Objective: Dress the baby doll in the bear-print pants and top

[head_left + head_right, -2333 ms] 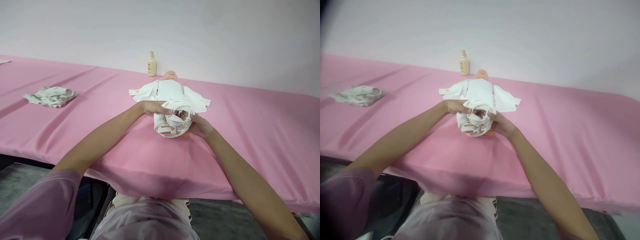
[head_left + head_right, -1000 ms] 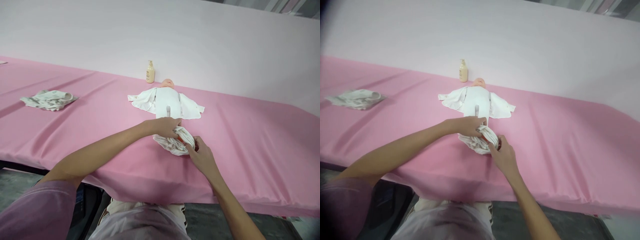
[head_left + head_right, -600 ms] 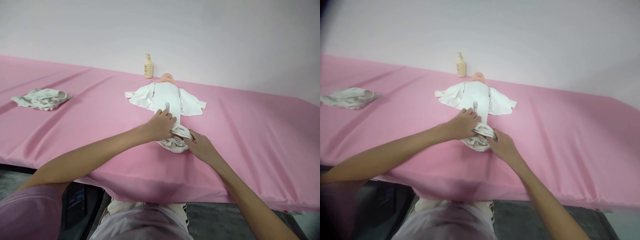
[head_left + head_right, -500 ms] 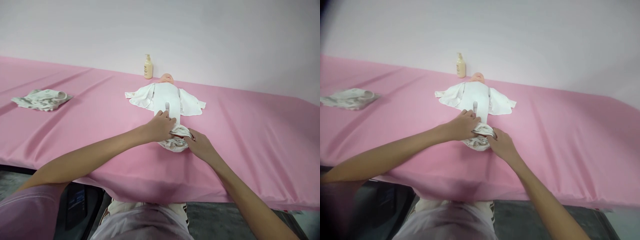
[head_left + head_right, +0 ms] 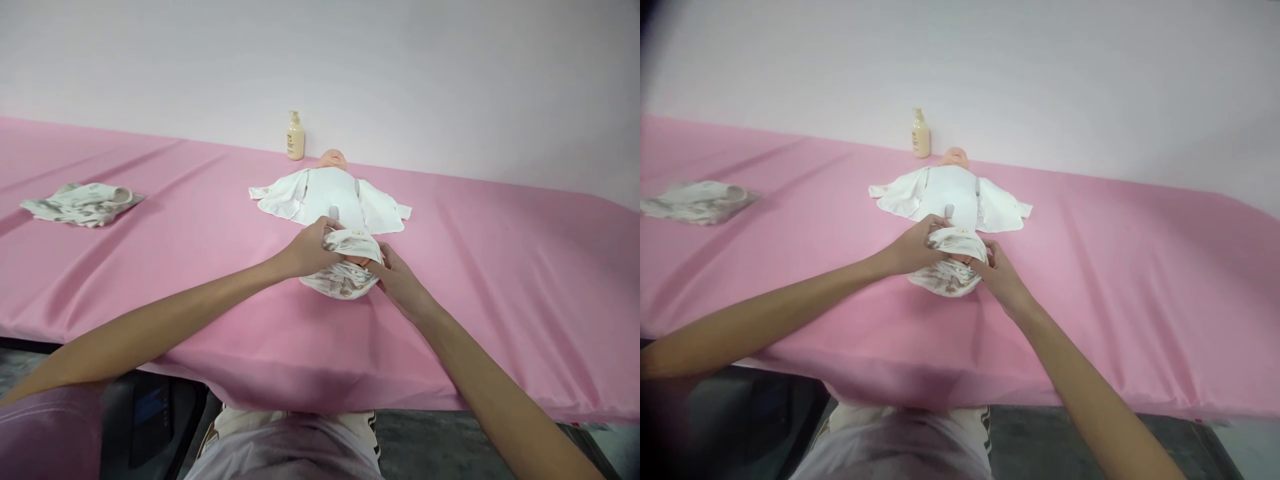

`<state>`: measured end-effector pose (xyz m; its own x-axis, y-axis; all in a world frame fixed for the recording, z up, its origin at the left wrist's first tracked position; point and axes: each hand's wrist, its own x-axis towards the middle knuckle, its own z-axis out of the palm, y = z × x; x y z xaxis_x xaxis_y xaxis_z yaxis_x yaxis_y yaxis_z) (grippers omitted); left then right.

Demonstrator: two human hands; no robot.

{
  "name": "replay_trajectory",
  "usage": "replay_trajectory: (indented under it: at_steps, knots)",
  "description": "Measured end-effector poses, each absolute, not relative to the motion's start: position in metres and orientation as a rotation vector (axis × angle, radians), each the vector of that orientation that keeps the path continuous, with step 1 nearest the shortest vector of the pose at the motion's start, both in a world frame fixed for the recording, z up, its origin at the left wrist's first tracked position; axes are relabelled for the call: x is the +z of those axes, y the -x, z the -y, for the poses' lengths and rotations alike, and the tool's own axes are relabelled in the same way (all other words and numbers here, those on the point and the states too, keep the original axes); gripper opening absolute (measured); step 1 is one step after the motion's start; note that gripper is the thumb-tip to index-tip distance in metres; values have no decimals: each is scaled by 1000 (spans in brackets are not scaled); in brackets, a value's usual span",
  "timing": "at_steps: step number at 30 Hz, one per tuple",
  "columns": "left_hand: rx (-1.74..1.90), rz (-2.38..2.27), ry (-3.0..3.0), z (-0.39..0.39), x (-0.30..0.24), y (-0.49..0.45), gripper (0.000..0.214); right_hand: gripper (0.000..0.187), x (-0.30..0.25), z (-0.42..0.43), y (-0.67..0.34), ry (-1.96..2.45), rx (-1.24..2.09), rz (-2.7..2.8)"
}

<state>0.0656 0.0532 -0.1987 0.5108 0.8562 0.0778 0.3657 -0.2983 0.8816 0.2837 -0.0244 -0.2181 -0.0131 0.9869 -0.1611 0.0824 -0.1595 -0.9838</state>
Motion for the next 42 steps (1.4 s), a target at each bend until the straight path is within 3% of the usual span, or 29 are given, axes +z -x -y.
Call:
replay_trajectory:
  at_steps: [8, 19, 25, 31, 38, 42]
  knots:
    - [781, -960, -1892, -57, -208, -65, 43, 43, -213, 9, -289, 1402, 1071, 1447]
    - [710, -839, -1866, -69, -198, -67, 28, 44, -204, -13, -300, 1325, 1338, 1392]
    - [671, -922, -1955, -72, -200, -73, 23, 34, -201, -19, -298, 1384, 1392, 1369]
    - [657, -905, -1981, -74, -204, -70, 26, 23, -216, -13, -306, 1457, 1268, 1513]
    - [596, -865, -2157, -79, -205, -61, 43, 38, -218, -24, -330, 1455, 1251, 1789]
    - [541, -892, -2188, -74, -197, -37, 56, 46, -207, -31, -341, 1351, 1455, 1841]
